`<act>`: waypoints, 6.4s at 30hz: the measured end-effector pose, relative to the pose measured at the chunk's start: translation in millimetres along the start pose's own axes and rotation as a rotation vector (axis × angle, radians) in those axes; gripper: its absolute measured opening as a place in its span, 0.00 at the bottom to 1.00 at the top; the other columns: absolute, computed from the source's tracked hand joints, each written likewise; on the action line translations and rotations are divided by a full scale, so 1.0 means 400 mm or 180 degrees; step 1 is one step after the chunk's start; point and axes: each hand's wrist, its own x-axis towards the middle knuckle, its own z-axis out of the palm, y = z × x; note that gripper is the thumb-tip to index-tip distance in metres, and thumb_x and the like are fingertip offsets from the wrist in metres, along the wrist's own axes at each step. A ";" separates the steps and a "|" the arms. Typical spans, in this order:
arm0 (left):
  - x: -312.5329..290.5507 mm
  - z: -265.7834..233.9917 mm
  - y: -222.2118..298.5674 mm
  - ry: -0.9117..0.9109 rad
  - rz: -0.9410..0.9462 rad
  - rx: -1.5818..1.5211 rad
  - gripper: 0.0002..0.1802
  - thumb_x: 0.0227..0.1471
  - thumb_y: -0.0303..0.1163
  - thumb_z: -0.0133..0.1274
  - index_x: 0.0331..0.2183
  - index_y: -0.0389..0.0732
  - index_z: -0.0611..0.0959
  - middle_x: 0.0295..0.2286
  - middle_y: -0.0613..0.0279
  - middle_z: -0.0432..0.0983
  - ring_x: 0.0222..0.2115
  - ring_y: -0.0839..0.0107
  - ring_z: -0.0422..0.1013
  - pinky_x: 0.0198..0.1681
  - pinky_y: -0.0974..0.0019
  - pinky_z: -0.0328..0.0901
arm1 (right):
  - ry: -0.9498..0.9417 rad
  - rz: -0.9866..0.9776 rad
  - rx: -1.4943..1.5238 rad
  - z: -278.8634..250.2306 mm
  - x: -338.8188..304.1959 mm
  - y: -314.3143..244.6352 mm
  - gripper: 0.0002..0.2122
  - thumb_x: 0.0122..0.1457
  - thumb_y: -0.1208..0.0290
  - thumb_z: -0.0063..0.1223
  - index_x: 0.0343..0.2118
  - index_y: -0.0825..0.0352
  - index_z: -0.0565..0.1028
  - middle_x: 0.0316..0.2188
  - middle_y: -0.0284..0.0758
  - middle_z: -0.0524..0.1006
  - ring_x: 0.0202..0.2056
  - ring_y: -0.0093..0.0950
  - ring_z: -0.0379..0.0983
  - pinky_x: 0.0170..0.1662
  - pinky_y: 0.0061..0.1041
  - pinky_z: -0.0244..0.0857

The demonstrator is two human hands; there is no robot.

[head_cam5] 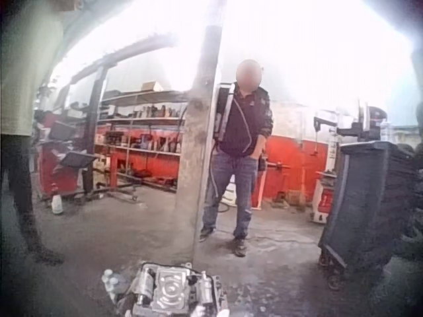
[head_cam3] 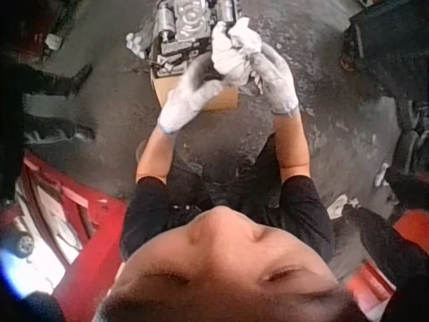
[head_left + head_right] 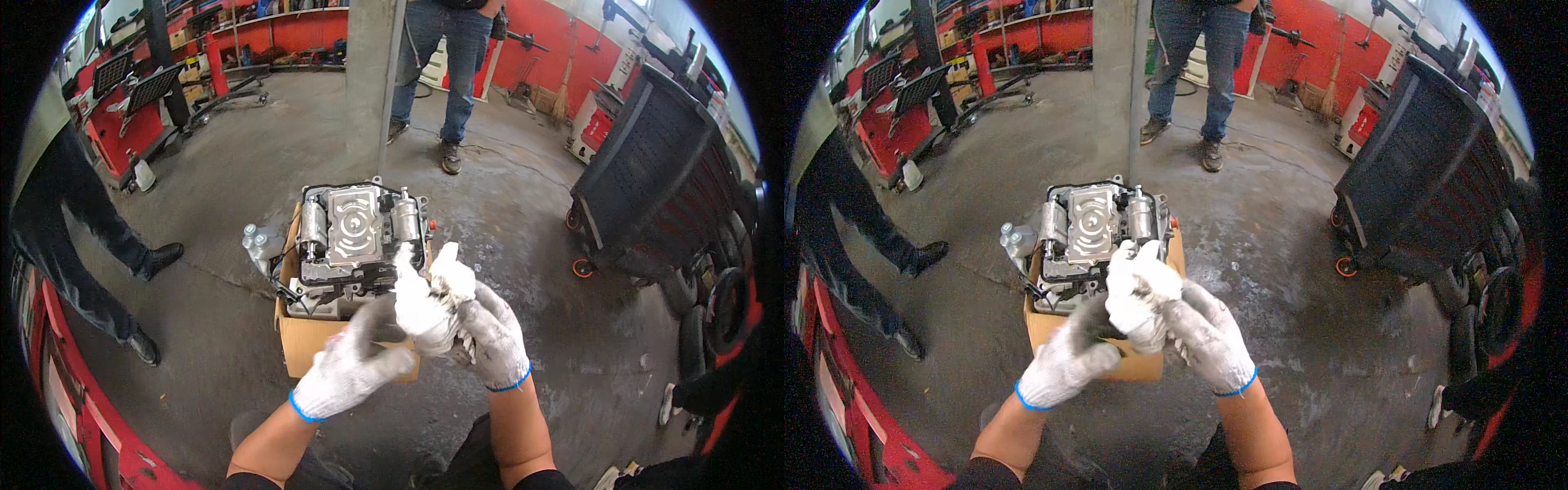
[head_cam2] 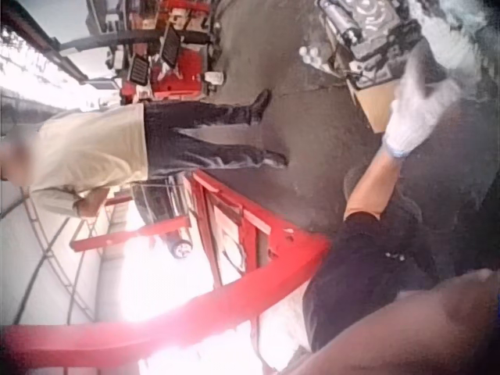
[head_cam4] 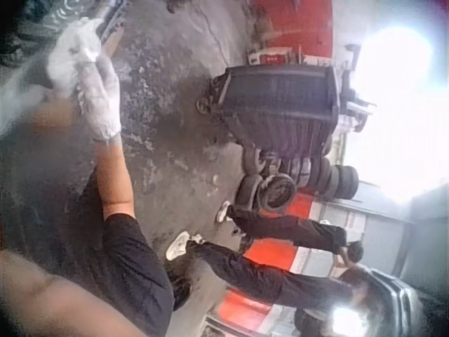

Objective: The person wipes a metallic engine block with a white cloth, repeatedly turning and repositioning the part to clean multiple surfaces. The engine block rests on a cardboard box on the floor of an auto repair shop.

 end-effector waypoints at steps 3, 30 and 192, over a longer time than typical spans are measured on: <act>-0.006 0.032 0.024 -0.0064 -0.0223 -0.1307 0.34 0.54 0.42 0.63 0.57 0.33 0.74 0.49 0.57 0.77 0.50 0.68 0.73 0.57 0.64 0.65 | -0.0281 0.0341 -0.0075 0.015 -0.013 0.008 0.18 0.65 0.65 0.53 0.54 0.70 0.74 0.31 0.24 0.77 0.25 0.09 0.66 0.26 0.12 0.58; 0.001 -0.053 -0.194 0.1327 0.1916 0.2963 0.21 0.59 0.18 0.48 0.55 0.33 0.76 0.46 0.40 0.76 0.44 0.45 0.73 0.48 0.52 0.70 | 0.0034 -0.1512 -0.3828 0.082 -0.005 0.004 0.30 0.50 0.68 0.70 0.57 0.68 0.72 0.49 0.47 0.77 0.49 0.43 0.78 0.50 0.36 0.73; 0.143 -0.227 -0.267 0.1851 0.1171 0.3855 0.09 0.54 0.40 0.56 0.34 0.46 0.84 0.31 0.57 0.79 0.31 0.56 0.78 0.35 0.54 0.72 | 0.1258 -0.0573 -0.4864 -0.052 0.199 0.271 0.29 0.60 0.50 0.58 0.57 0.68 0.72 0.44 0.48 0.78 0.45 0.46 0.77 0.49 0.42 0.71</act>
